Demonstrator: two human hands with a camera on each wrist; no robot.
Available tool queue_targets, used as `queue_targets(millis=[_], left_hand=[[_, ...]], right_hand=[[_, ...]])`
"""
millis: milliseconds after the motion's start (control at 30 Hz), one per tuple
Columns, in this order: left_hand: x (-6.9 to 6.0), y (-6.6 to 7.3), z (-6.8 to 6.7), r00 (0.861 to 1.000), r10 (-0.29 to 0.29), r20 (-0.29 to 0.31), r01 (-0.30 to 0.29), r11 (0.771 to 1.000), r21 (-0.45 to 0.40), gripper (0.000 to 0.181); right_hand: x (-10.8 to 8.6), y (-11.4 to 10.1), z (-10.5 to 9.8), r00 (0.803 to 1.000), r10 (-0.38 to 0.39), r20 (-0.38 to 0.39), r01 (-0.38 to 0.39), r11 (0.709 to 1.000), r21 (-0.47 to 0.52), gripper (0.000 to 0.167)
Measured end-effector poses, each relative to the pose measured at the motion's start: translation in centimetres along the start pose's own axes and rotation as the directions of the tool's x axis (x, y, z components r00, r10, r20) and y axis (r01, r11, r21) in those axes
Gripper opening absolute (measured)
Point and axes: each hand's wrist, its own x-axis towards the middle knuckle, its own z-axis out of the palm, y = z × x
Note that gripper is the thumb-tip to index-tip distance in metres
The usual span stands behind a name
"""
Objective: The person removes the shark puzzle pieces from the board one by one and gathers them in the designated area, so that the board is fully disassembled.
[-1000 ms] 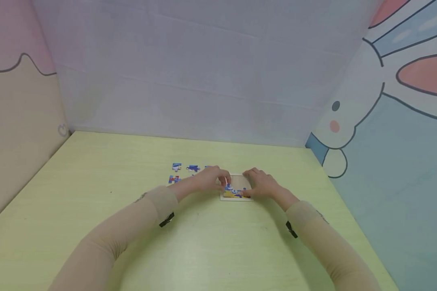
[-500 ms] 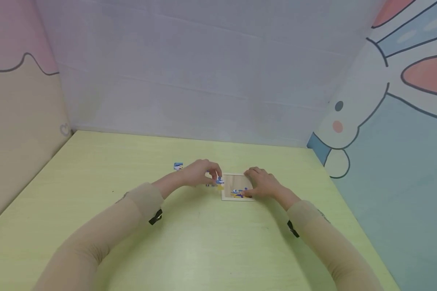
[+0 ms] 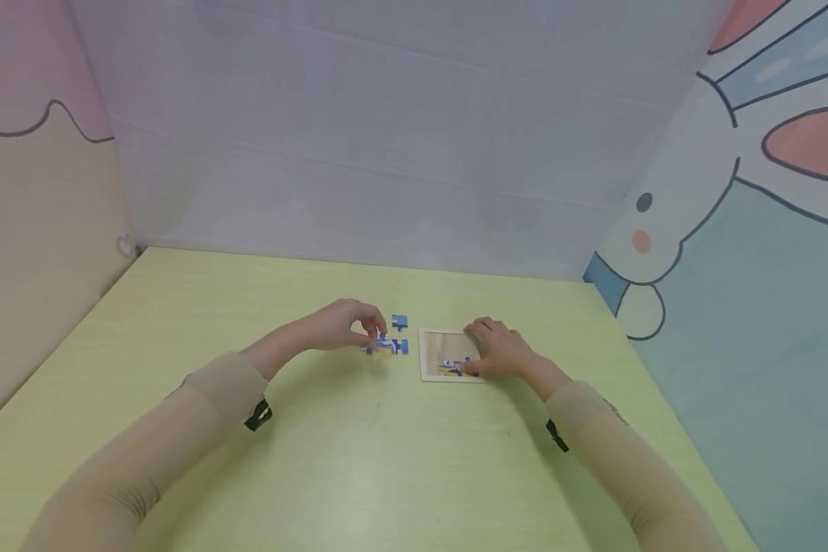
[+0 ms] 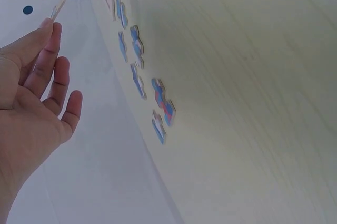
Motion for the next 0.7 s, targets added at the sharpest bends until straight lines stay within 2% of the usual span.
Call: queue_targets(millis=[200, 367, 500, 700], left_hand=[[-1.9, -1.0, -0.4, 1.000, -0.002, 0.012, 0.002, 1.000, -0.009, 0.015], [-3.4, -1.9, -0.6, 0.999, -0.030, 0.032, 0.030, 0.999, -0.020, 0.016], [-4.1, -3.4, -0.4, 0.998, -0.043, 0.048, 0.044, 0.999, -0.024, 0.015], [-4.9, -4.8, -0.3, 0.993, -0.089, 0.074, 0.094, 0.993, -0.071, 0.015]], right_hand=[[0.0, 0.1, -0.1, 1.000, 0.004, 0.005, -0.004, 1.000, 0.001, 0.082], [-0.2, 0.1, -0.2, 1.000, 0.000, 0.007, 0.000, 1.000, 0.004, 0.082], [-0.3, 0.0, -0.2, 1.000, -0.003, 0.003, 0.003, 1.000, 0.013, 0.081], [-0.1, 0.2, 0.1, 1.000, -0.007, -0.006, 0.007, 1.000, 0.009, 0.081]])
